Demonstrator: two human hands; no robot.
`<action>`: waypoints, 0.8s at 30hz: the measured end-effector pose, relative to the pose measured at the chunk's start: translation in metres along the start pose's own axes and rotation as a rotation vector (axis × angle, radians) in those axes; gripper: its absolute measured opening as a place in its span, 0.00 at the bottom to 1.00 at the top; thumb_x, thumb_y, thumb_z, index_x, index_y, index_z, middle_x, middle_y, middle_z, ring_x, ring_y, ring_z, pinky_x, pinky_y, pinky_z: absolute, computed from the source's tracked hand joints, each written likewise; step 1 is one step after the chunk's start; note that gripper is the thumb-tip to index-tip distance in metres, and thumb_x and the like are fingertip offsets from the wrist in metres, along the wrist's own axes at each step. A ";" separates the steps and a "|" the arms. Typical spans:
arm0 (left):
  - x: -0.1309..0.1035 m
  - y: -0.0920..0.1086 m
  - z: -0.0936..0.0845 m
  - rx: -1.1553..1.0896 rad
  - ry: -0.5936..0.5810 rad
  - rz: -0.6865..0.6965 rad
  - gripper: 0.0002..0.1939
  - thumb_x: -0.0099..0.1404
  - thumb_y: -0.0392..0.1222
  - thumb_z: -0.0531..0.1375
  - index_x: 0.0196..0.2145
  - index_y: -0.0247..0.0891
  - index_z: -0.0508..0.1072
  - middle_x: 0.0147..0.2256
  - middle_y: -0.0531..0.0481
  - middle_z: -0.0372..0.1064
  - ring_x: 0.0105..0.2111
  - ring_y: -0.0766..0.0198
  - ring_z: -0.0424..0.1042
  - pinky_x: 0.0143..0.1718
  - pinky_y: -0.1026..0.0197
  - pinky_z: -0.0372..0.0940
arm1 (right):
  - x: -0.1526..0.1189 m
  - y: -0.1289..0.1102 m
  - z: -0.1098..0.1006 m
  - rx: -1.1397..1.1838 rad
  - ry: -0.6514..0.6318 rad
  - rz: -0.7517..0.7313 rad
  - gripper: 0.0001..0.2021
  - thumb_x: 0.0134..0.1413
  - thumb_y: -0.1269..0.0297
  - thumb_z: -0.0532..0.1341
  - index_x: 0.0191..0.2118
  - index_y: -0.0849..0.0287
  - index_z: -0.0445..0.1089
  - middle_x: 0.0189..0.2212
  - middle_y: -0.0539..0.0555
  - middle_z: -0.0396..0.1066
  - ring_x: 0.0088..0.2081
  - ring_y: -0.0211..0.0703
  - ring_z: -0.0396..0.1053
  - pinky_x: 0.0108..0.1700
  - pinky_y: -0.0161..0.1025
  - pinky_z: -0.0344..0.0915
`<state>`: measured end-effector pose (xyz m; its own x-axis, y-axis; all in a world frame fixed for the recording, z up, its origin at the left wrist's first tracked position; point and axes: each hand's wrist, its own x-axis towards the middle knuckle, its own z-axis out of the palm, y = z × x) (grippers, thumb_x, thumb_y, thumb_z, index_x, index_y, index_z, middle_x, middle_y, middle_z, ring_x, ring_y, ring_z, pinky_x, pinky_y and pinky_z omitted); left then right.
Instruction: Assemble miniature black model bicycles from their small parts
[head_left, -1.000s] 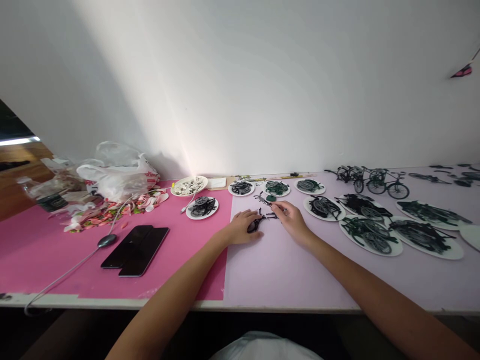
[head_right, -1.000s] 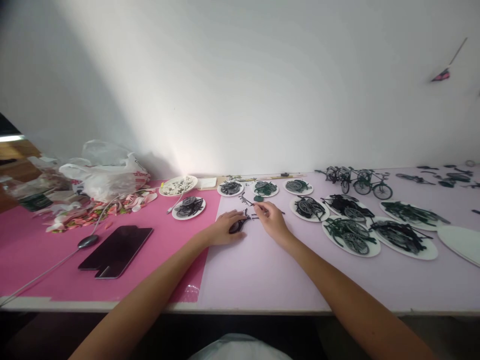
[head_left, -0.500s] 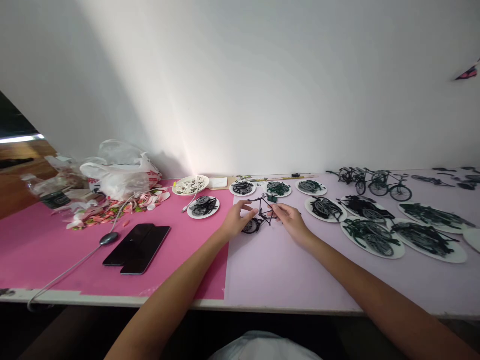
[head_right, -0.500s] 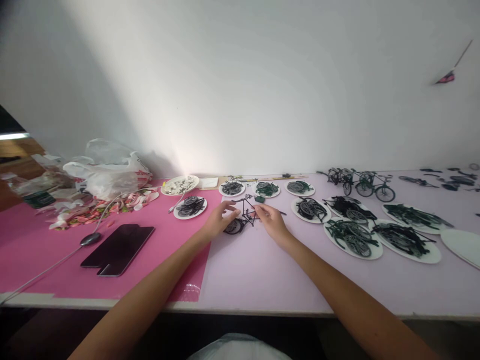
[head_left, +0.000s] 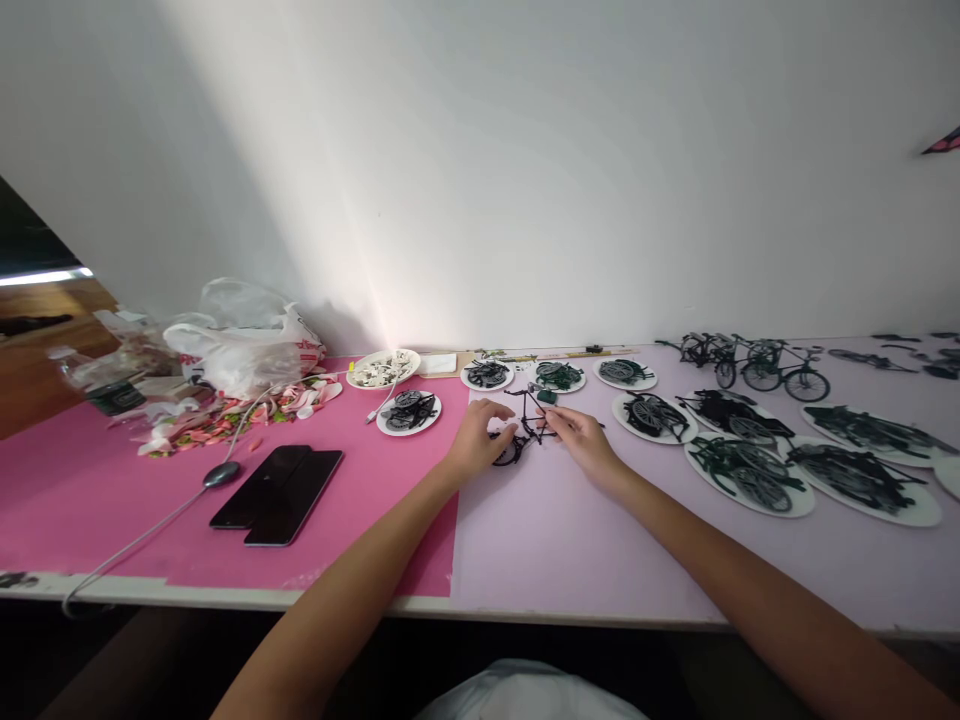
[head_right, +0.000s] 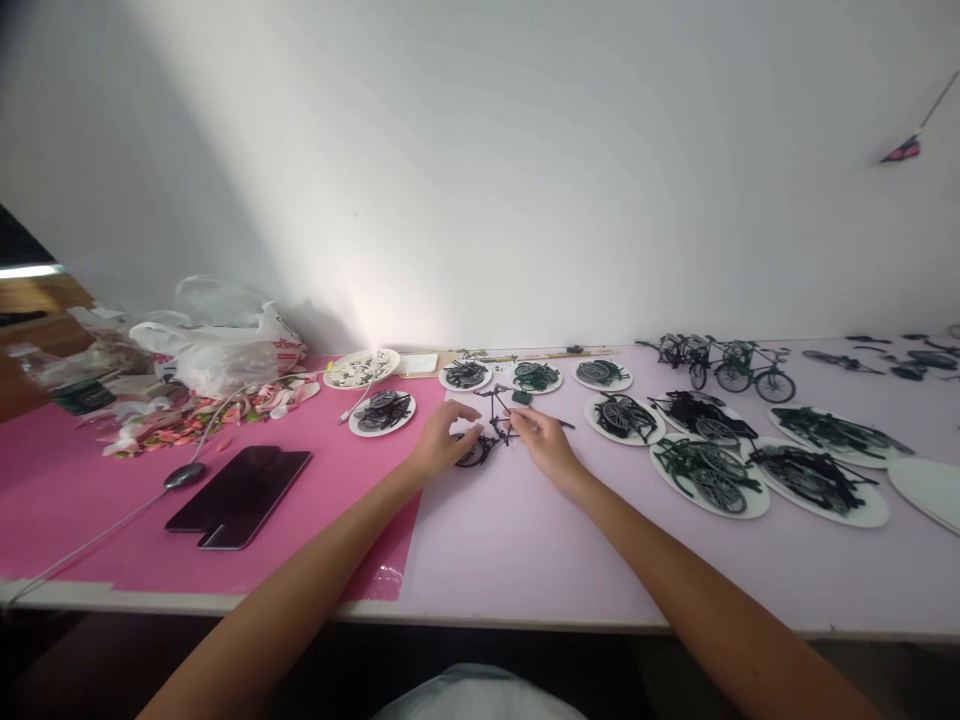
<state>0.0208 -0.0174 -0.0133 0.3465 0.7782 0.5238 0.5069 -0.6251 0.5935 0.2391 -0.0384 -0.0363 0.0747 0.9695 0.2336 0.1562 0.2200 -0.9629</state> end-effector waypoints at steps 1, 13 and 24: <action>0.000 0.002 -0.001 -0.006 -0.009 0.004 0.12 0.69 0.47 0.62 0.47 0.41 0.74 0.45 0.43 0.74 0.49 0.52 0.73 0.54 0.48 0.70 | 0.000 0.000 0.000 0.004 -0.005 0.003 0.25 0.59 0.43 0.63 0.54 0.56 0.78 0.50 0.59 0.80 0.51 0.55 0.76 0.50 0.49 0.72; -0.001 0.006 0.007 -0.128 -0.180 0.063 0.10 0.64 0.46 0.68 0.40 0.40 0.78 0.40 0.44 0.74 0.41 0.58 0.75 0.46 0.55 0.72 | -0.002 0.004 0.001 0.027 -0.190 -0.037 0.22 0.57 0.51 0.69 0.54 0.54 0.79 0.57 0.58 0.76 0.61 0.58 0.72 0.66 0.58 0.64; -0.001 0.007 0.003 -0.064 -0.079 0.067 0.04 0.61 0.33 0.63 0.31 0.39 0.73 0.35 0.47 0.73 0.37 0.60 0.73 0.41 0.59 0.69 | -0.011 -0.008 0.003 0.002 -0.307 -0.073 0.20 0.58 0.55 0.69 0.54 0.52 0.79 0.56 0.57 0.77 0.58 0.58 0.74 0.61 0.56 0.70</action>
<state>0.0263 -0.0222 -0.0114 0.4403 0.7350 0.5157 0.4296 -0.6768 0.5978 0.2344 -0.0507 -0.0320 -0.2379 0.9385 0.2503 0.1483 0.2897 -0.9456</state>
